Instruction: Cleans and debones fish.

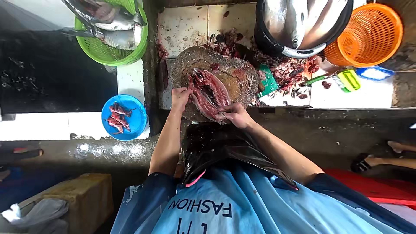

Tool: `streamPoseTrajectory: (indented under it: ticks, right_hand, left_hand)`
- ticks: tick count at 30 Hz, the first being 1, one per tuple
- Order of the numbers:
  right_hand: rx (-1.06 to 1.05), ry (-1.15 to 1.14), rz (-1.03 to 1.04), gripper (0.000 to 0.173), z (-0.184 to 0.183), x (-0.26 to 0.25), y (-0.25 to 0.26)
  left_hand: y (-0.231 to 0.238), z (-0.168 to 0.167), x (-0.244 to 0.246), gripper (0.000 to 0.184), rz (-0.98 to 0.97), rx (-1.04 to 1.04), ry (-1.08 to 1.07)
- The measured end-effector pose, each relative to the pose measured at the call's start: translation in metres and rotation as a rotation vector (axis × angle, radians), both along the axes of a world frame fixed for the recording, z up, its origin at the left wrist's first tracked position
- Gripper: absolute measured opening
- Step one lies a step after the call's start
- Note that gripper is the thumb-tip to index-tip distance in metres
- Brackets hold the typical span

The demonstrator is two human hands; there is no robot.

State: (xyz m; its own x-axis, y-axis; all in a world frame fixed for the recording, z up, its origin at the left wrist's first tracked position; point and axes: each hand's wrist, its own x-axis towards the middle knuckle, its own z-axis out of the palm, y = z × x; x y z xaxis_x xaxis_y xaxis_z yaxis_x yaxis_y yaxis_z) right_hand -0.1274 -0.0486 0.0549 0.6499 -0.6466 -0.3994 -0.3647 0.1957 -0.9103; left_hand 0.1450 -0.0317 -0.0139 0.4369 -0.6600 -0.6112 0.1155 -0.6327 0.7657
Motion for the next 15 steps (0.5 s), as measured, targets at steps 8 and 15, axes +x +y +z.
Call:
streamPoseTrajectory:
  ticks: [8,15]
  right_hand:
    - [0.083,0.093,-0.076,0.027,-0.02,0.031,-0.005]
    - [0.25,-0.003,-0.119,0.025,-0.031,0.035,0.004]
  left_hand:
    - [0.003,0.019,-0.003,0.025,0.135,-0.033,0.212]
    - [-0.002,0.004,0.003,0.022,0.03,0.03,0.189]
